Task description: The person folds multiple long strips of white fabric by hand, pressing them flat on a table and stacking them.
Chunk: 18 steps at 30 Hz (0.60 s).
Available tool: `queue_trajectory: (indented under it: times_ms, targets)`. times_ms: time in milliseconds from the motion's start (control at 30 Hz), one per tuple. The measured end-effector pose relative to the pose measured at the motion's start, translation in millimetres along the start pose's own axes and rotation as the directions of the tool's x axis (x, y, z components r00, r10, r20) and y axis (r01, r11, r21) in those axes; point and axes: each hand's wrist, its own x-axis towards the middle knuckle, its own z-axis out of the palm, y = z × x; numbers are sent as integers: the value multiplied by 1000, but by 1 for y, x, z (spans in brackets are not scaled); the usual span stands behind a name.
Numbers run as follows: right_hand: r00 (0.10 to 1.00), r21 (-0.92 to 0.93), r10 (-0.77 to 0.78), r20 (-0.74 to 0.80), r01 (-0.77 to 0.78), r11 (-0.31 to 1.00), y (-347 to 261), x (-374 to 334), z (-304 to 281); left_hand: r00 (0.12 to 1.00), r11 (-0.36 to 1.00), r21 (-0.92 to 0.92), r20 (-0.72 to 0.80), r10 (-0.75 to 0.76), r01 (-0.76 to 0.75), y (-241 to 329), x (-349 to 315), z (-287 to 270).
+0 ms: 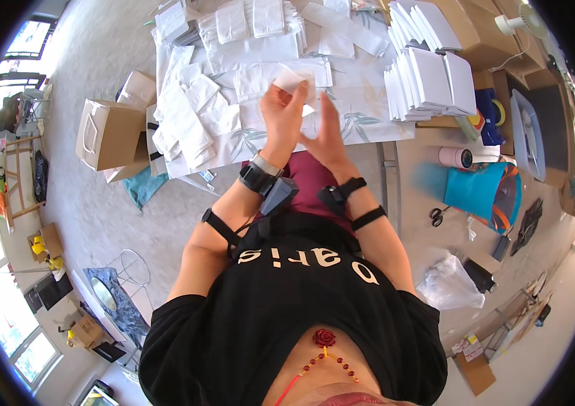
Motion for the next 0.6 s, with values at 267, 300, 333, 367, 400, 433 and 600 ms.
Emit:
queue_trajectory:
  times_ms: [267, 300, 333, 367, 400, 433, 600]
  targets:
    - [943, 211, 248, -221, -202, 956, 8, 16, -41, 935, 754, 558, 151, 320, -348, -74, -12, 25]
    - [920, 210, 354, -167, -318, 925, 14, 14, -41, 934, 722, 596, 169, 314, -350, -79, -16, 19]
    - [917, 192, 300, -263, -255, 948, 19, 12, -35, 933, 688, 634, 186, 307, -353, -83, -19, 12]
    - [885, 310, 388, -259, -304, 901, 34, 8, -29, 943, 696, 641, 161, 291, -324, -87, -20, 4]
    - [847, 424, 472, -247, -343, 838, 54, 6, -25, 952, 703, 647, 139, 273, -296, -89, -21, -7]
    - [808, 535, 549, -215, -373, 758, 64, 5, -21, 960, 706, 657, 109, 258, -264, -92, -20, -23]
    - [738, 677, 657, -158, -403, 616, 86, 1, -26, 937, 490, 819, 154, 313, -298, -106, -14, -88]
